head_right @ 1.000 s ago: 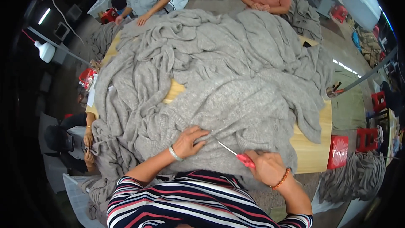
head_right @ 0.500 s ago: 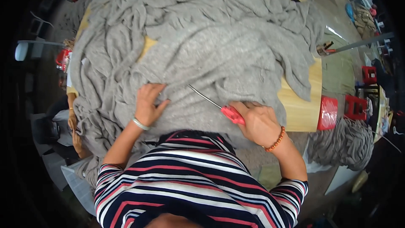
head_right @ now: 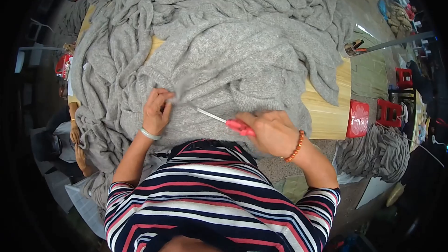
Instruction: Using scissors to trim excess threads and loose yarn from knitted grey sweaters.
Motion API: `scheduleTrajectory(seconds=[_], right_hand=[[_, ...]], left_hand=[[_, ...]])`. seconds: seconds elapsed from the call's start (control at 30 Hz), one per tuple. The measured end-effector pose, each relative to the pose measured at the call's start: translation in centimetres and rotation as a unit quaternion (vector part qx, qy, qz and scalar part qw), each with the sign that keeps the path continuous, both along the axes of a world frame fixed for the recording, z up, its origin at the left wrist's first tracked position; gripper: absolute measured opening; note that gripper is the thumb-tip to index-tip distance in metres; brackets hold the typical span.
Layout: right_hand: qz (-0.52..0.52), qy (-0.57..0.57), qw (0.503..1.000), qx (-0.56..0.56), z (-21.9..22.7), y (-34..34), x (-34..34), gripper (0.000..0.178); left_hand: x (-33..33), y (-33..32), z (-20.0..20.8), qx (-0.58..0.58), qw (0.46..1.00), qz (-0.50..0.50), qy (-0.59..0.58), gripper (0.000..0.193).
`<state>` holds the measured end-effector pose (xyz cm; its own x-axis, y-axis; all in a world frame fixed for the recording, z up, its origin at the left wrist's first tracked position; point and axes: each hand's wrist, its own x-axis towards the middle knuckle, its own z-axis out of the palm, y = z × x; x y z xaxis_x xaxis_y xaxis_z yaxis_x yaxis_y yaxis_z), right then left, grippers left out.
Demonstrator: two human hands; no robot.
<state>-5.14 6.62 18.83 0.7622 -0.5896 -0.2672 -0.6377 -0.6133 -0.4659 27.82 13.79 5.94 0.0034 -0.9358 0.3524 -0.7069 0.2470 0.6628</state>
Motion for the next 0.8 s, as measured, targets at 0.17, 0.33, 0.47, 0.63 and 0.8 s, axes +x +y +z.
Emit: scheduleTrajectory(seconds=[0.17,0.33,0.47,0.63,0.8], right_hand=[[-0.067,-0.029,0.996,-0.054,-0.1,-1.0,-1.4,0.031],[-0.082,-0.036,0.995,-0.053,-0.2,-1.3,-1.8,0.033],[-0.1,-0.005,0.993,-0.06,0.2,-1.4,-2.6,0.034],[-0.141,-0.009,0.988,-0.069,-0.2,-1.4,-3.7,0.038],[-0.144,-0.009,0.988,-0.06,-0.5,-2.0,-3.4,0.036]], left_hand=[[1.4,-1.9,3.2,0.014,0.981,-0.057,-0.183,0.039],[4.0,-5.1,2.1,0.083,0.979,-0.089,-0.165,0.035],[5.6,-8.4,5.9,-0.014,0.997,-0.016,-0.07,0.029],[6.9,-10.4,5.8,-0.063,0.996,0.06,0.024,0.029],[4.5,-9.1,3.9,0.347,0.932,-0.066,-0.084,0.043]])
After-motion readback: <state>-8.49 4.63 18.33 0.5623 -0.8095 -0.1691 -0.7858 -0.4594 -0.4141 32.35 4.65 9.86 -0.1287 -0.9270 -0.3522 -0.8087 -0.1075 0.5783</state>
